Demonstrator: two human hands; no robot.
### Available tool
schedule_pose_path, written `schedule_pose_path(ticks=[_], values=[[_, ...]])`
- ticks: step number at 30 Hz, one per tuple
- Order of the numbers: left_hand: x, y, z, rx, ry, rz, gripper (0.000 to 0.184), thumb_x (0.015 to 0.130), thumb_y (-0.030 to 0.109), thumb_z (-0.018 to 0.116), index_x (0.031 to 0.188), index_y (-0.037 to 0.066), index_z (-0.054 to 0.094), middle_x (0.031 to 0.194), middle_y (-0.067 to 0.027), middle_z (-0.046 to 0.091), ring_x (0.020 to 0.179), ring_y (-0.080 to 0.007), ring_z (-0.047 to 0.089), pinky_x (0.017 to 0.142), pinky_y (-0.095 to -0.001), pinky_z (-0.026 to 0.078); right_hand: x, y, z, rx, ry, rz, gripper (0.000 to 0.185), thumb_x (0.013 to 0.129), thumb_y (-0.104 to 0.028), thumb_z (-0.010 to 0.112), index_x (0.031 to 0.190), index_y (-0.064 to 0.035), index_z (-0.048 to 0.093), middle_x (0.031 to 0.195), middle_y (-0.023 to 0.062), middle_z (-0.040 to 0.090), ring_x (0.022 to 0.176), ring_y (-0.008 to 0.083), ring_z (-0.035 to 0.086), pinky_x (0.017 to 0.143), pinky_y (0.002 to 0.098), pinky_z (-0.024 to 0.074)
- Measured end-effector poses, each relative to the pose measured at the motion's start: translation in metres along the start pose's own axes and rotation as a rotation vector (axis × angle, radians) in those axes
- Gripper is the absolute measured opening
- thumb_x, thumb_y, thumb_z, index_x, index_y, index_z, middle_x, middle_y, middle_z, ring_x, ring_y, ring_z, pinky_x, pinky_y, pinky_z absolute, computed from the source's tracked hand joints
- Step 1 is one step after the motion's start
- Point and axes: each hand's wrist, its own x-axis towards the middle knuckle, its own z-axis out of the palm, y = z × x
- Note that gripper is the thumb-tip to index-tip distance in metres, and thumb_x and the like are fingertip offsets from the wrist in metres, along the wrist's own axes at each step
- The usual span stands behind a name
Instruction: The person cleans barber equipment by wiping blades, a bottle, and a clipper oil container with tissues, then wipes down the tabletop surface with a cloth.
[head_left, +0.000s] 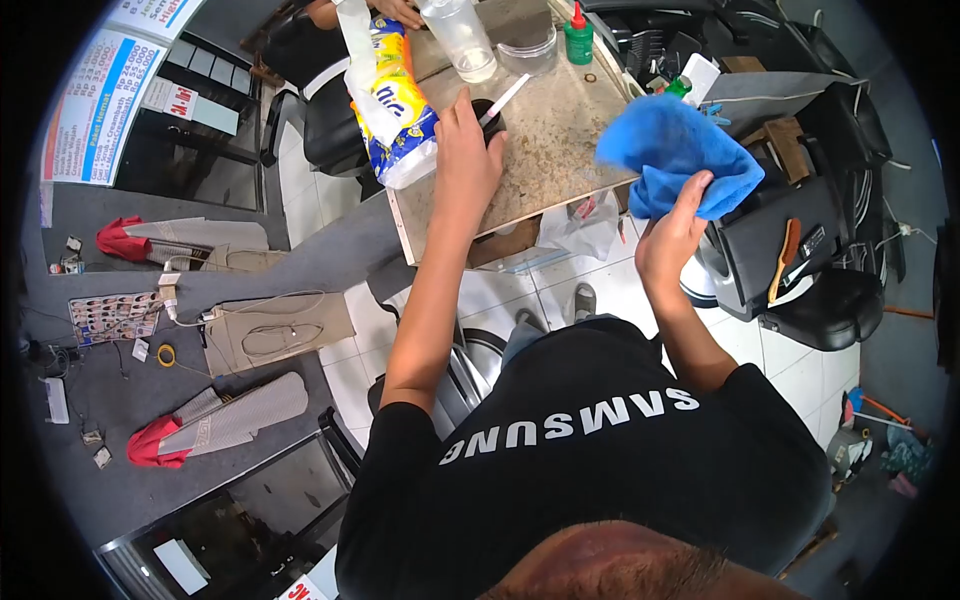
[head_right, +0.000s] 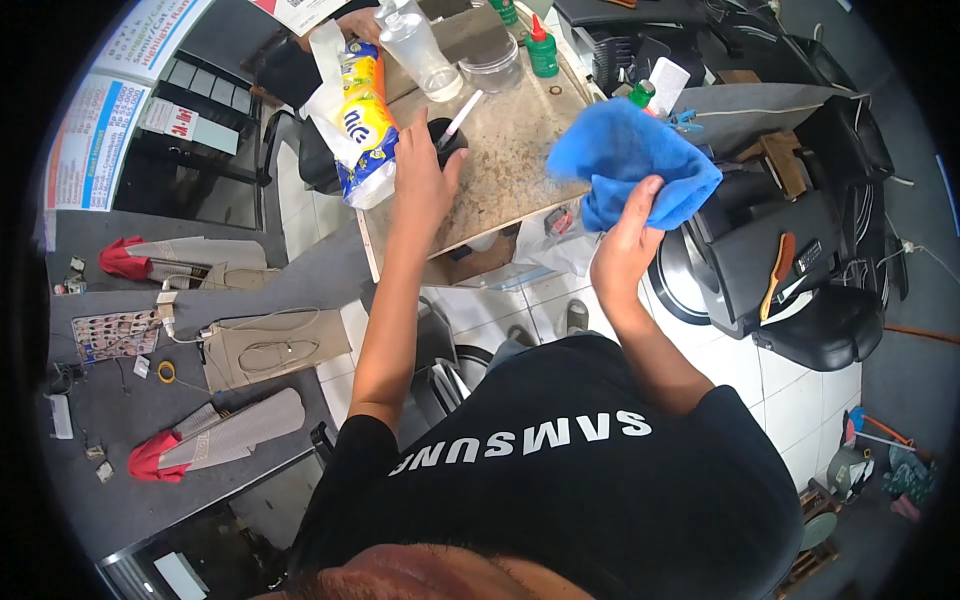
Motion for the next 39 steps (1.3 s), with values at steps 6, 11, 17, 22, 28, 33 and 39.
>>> schedule_pose_path(ticks=[6,11,17,22,28,33,39], values=[[-0.009,0.015,-0.014,-0.125,0.137,0.084,0.093,0.081,0.010,0.085,0.156,-0.001,0.033,0.129,-0.0257,0.051,0.114,-0.0420,0.057,0.101,-0.0461,0.048,0.015,0.029,0.020,-0.552,-0.465,-0.281,0.040,0.106,-0.023,0.058,0.139,-0.0008,0.057,0.125,0.0173,0.064,0.113,0.0299,0.060,0.094,0.0387,0.0500],[-0.044,0.023,-0.054,-0.282,0.185,0.101,0.096,0.078,0.010,0.088,0.156,-0.002,0.033,0.125,-0.0219,0.054,0.114,-0.0356,0.057,0.101,-0.0446,0.048,0.003,0.046,0.044,-1.169,-0.640,-0.542,0.050,0.103,-0.036,0.059,0.144,-0.0079,0.059,0.148,0.0276,0.055,0.140,0.0482,0.048,0.119,0.0534,0.0362],[-0.073,0.009,-0.081,-0.358,0.231,0.095,0.097,0.075,0.012,0.091,0.155,0.002,0.038,0.124,-0.0188,0.056,0.116,-0.0326,0.058,0.100,-0.0425,0.048,0.001,0.088,0.093,-1.182,-0.832,-0.622,0.050,0.103,-0.038,0.058,0.144,-0.0107,0.059,0.151,0.0281,0.052,0.143,0.0474,0.045,0.120,0.0510,0.0353],[-0.083,0.000,-0.100,-0.270,0.201,0.107,0.079,0.079,0.011,0.089,0.146,0.001,0.049,0.124,-0.0191,0.056,0.116,-0.0339,0.058,0.098,-0.0431,0.049,-0.011,0.055,0.103,-0.829,-1.165,-0.303,0.052,0.101,-0.034,0.062,0.139,0.0009,0.059,0.131,0.0249,0.067,0.115,0.0447,0.066,0.096,0.0516,0.0521],[-0.106,-0.023,-0.109,-0.252,0.188,0.027,0.072,0.082,0.010,0.085,0.143,0.001,0.050,0.125,-0.0194,0.055,0.118,-0.0341,0.059,0.099,-0.0432,0.049,-0.003,0.030,0.047,-0.314,-0.109,-0.022,0.035,0.109,-0.036,0.058,0.119,-0.0038,0.066,0.087,0.0007,0.062,0.076,0.0084,0.056,0.067,0.0293,0.0482],[-0.123,-0.030,-0.116,-0.243,0.175,-0.007,0.071,0.083,0.011,0.085,0.144,0.001,0.050,0.126,-0.0176,0.055,0.119,-0.0314,0.058,0.099,-0.0421,0.049,0.013,0.010,0.040,-0.843,-0.311,-0.062,0.053,0.106,-0.041,0.060,0.139,0.0007,0.056,0.122,0.0150,0.067,0.105,0.0238,0.064,0.088,0.0366,0.0528],[-0.117,-0.028,-0.127,-0.245,0.201,0.002,0.072,0.084,0.011,0.085,0.146,0.001,0.050,0.127,-0.0165,0.056,0.115,-0.0289,0.060,0.100,-0.0408,0.049,-0.068,0.061,0.081,-1.280,-0.795,-0.657,0.051,0.091,-0.029,0.073,0.137,-0.0079,0.063,0.154,0.0237,0.050,0.146,0.0418,0.044,0.124,0.0482,0.0311]])
